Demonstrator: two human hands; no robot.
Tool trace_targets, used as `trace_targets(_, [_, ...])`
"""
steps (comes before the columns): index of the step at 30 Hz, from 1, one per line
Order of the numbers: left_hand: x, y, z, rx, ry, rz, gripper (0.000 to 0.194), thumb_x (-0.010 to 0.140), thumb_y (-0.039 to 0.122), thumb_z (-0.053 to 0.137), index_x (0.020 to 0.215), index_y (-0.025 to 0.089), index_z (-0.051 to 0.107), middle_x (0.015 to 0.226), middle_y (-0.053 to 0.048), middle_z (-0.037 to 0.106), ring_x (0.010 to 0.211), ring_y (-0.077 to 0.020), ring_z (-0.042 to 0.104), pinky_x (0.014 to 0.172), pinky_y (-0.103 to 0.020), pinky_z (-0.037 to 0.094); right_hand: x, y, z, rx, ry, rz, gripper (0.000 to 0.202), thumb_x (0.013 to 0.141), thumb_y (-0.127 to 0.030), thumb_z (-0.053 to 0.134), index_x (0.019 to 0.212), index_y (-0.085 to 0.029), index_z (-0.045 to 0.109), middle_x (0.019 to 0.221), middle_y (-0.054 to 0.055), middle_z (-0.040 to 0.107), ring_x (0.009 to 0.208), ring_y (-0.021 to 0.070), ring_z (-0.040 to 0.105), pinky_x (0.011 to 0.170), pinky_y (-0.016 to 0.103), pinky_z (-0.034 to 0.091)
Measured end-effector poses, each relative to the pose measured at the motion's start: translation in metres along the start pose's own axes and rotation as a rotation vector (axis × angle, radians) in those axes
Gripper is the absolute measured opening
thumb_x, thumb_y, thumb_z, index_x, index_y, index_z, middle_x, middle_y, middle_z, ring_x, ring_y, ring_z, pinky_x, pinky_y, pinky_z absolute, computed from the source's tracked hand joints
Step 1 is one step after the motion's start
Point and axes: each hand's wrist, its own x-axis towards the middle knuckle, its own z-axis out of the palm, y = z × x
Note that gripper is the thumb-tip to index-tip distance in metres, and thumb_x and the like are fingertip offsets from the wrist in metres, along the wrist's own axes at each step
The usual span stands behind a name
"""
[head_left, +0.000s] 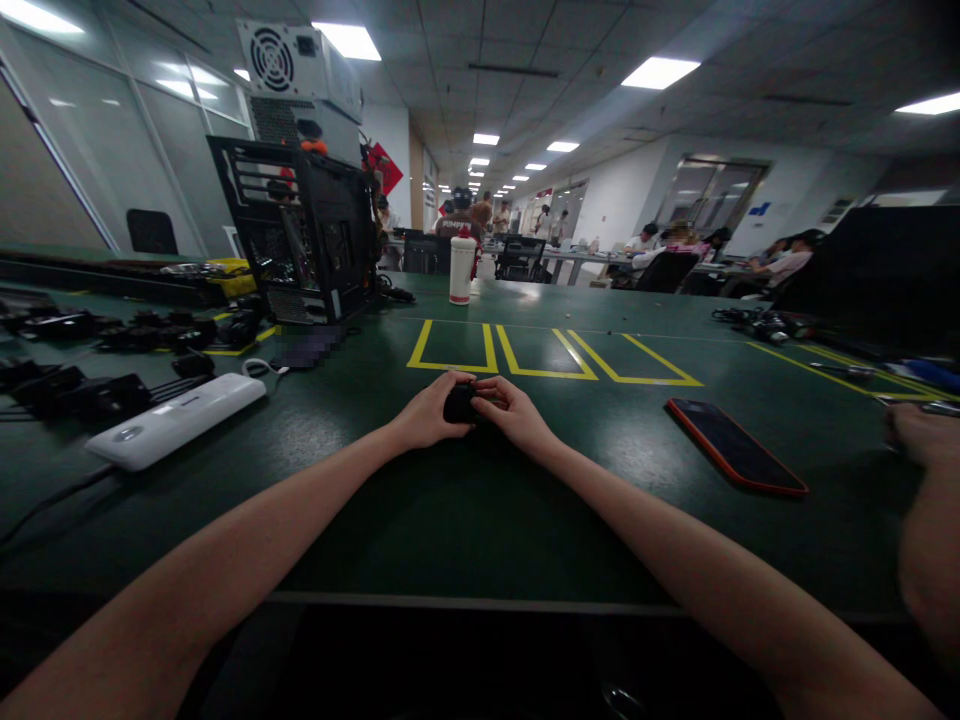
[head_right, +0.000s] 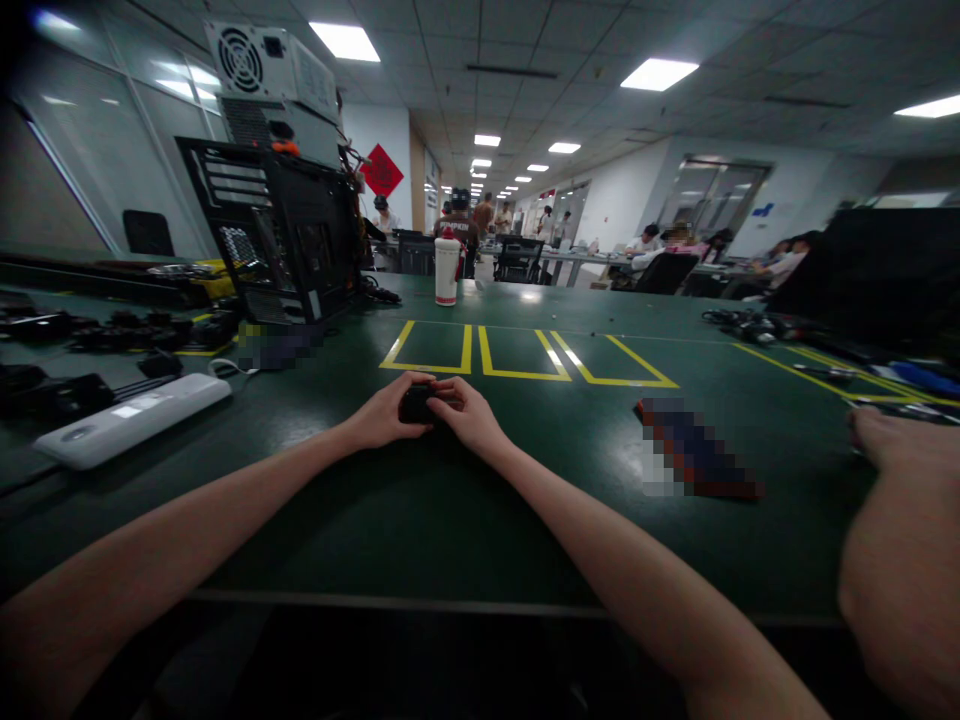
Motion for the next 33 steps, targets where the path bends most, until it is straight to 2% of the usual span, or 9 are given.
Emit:
trace_targets(4, [-0.0005, 0.0004, -0.0006, 0.001, -0.003, -0.011, 0.059, 0.061, 0.023, 0.065, 0.113, 0.021, 0.037, 0.112, -0.005, 0.048, 0.103, -0.0204, 0.048, 0.090, -0.036, 0.037, 0.0001, -0.0017, -0.0016, -0.007, -0.038, 0.045, 0.029, 0.069, -0.024, 0.058, 0.096, -0.016, 0.053, 0.099, 0.007, 0.058, 0.092, 0.0157, 0.056, 0.087, 0.036, 0.041])
trace_targets(11, [-0.0002, 0.0010, -0.0001, -0.004, 0.008, -0.014, 0.058, 0.060, 0.022, 0.064, 0.113, 0.020, 0.038, 0.112, -0.006, 0.049, 0.103, -0.0212, 0.049, 0.090, -0.036, 0.038, -0.0038, 0.0003, -0.0035, 0.075, -0.111, 0.025, 0.033, 0.065, -0.022, 0.063, 0.093, -0.019, 0.047, 0.097, 0.004, 0.056, 0.092, 0.0155, 0.055, 0.084, 0.035, 0.044])
trace_targets(16, [-0.0004, -0.0002, 0.0001, -0.008, 0.008, -0.014, 0.060, 0.060, 0.024, 0.065, 0.113, 0.020, 0.038, 0.113, -0.006, 0.049, 0.104, -0.0217, 0.048, 0.091, -0.037, 0.037, -0.0036, -0.0020, -0.0001, 0.055, -0.047, 0.041, 0.022, 0.070, -0.029, 0.057, 0.087, -0.020, 0.047, 0.088, 0.002, 0.057, 0.085, 0.0144, 0.056, 0.079, 0.035, 0.045])
trace_targets(21, [-0.0007, 0.0000, -0.0006, -0.012, 0.002, -0.016, 0.060, 0.060, 0.022, 0.065, 0.113, 0.020, 0.037, 0.114, -0.006, 0.048, 0.105, -0.0213, 0.047, 0.091, -0.037, 0.037, -0.0030, -0.0060, 0.0019, 0.037, -0.020, 0.045, 0.028, 0.068, -0.024, 0.060, 0.093, -0.018, 0.049, 0.094, 0.005, 0.056, 0.089, 0.0153, 0.055, 0.081, 0.035, 0.045])
trace_targets(26, [-0.0008, 0.0012, -0.0015, -0.008, -0.001, -0.024, 0.058, 0.061, 0.022, 0.064, 0.113, 0.020, 0.038, 0.114, -0.006, 0.048, 0.105, -0.0212, 0.048, 0.091, -0.037, 0.037, -0.0031, -0.0046, -0.0001, 0.010, -0.079, 0.055, 0.027, 0.070, -0.020, 0.058, 0.096, -0.016, 0.050, 0.101, 0.007, 0.055, 0.092, 0.0157, 0.054, 0.087, 0.037, 0.042])
trace_targets(30, [-0.0007, 0.0012, -0.0013, -0.007, 0.004, -0.022, 0.058, 0.060, 0.022, 0.064, 0.112, 0.020, 0.038, 0.114, -0.006, 0.048, 0.105, -0.0214, 0.047, 0.091, -0.037, 0.036, -0.0049, 0.0004, -0.0021, 0.034, -0.112, -0.028, 0.030, 0.067, -0.017, 0.060, 0.093, -0.020, 0.046, 0.099, 0.002, 0.052, 0.100, 0.0152, 0.050, 0.087, 0.035, 0.043])
trace_targets(33, [-0.0004, 0.0007, -0.0008, -0.011, 0.008, -0.025, 0.058, 0.060, 0.022, 0.064, 0.112, 0.020, 0.038, 0.114, -0.006, 0.048, 0.105, -0.0217, 0.048, 0.091, -0.037, 0.037, -0.0070, 0.0003, -0.0036, 0.038, -0.147, -0.019, 0.033, 0.066, -0.019, 0.061, 0.094, -0.022, 0.044, 0.100, 0.002, 0.051, 0.100, 0.0153, 0.050, 0.086, 0.035, 0.043])
